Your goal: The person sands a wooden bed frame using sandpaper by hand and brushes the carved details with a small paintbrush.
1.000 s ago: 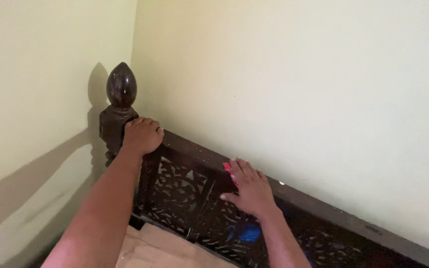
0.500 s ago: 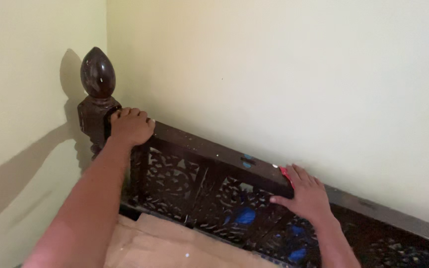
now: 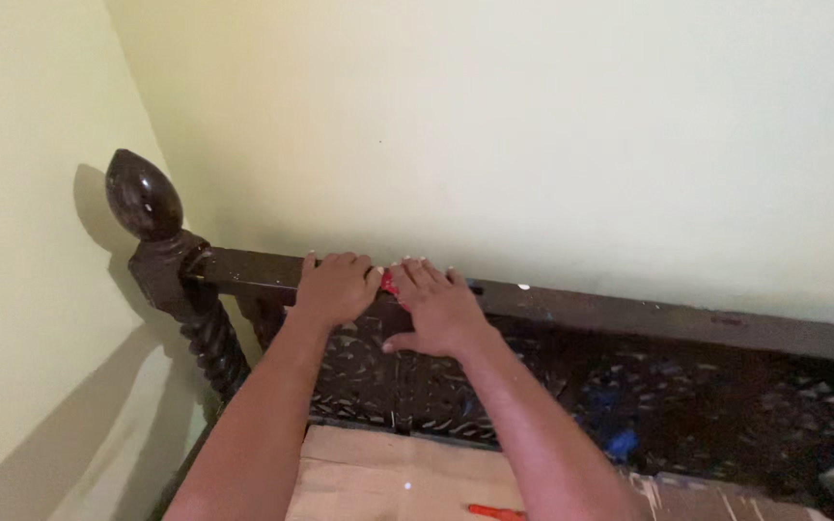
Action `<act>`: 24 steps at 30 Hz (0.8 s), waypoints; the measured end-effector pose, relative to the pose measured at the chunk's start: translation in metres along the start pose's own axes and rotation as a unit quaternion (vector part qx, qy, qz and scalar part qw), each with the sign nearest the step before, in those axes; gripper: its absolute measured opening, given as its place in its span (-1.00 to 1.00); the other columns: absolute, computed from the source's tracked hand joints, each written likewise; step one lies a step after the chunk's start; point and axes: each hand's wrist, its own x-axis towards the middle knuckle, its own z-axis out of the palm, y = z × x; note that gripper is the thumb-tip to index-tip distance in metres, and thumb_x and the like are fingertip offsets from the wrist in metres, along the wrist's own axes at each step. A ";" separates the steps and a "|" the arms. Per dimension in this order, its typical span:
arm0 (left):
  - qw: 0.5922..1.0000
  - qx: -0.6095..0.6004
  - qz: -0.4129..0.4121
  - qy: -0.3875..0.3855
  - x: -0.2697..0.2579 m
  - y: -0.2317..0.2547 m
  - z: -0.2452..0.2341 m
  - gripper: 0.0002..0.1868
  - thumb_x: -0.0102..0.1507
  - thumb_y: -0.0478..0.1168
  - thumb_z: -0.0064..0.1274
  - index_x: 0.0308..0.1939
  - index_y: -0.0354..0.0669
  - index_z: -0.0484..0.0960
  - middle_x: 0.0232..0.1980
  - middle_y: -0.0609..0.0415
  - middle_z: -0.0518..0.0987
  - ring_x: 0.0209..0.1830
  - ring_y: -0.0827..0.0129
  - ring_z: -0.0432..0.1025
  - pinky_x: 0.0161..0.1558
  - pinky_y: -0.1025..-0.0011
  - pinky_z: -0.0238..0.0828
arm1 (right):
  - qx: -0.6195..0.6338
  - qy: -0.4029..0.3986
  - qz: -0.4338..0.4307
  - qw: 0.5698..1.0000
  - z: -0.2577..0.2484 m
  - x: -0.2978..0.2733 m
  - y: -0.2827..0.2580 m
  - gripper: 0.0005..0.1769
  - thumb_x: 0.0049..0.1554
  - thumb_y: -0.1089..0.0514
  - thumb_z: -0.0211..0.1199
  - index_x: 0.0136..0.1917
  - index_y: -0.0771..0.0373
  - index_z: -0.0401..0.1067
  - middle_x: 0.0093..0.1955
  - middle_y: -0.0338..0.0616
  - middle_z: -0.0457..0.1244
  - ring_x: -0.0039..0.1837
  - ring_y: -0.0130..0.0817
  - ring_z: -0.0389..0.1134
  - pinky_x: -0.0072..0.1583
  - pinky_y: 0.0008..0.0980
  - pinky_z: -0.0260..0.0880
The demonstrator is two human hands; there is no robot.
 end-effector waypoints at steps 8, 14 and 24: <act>0.999 0.014 0.028 0.029 0.019 -0.012 0.022 -0.38 0.45 0.20 -0.51 0.37 -0.01 0.43 0.43 -0.04 0.39 0.46 -0.04 0.22 0.48 -0.23 -0.08 | -0.020 -0.008 0.121 0.992 -0.002 -0.107 0.142 0.41 -0.18 -0.64 0.37 0.65 0.04 -0.15 0.70 -0.10 -0.20 0.69 -0.11 -0.21 0.58 0.11 -0.20; 0.999 0.024 0.005 0.021 0.031 -0.017 0.034 -0.36 0.44 0.23 -0.55 0.41 0.07 0.40 0.49 0.02 0.35 0.52 0.02 0.18 0.52 -0.18 -0.10 | -0.031 -0.011 0.240 0.970 -0.009 -0.186 0.222 0.46 -0.24 -0.64 0.39 0.66 0.01 -0.15 0.71 -0.18 -0.18 0.71 -0.19 -0.21 0.62 0.02 -0.22; 0.998 -0.011 0.028 -0.047 0.041 0.072 0.032 -0.35 0.40 0.26 -0.53 0.45 0.17 0.36 0.53 0.08 0.28 0.54 0.00 0.12 0.50 -0.17 -0.13 | -0.010 -0.029 0.115 0.993 -0.001 -0.112 0.146 0.57 -0.21 -0.77 0.28 0.66 0.24 -0.21 0.70 0.11 -0.28 0.70 0.03 -0.30 0.58 0.17 -0.31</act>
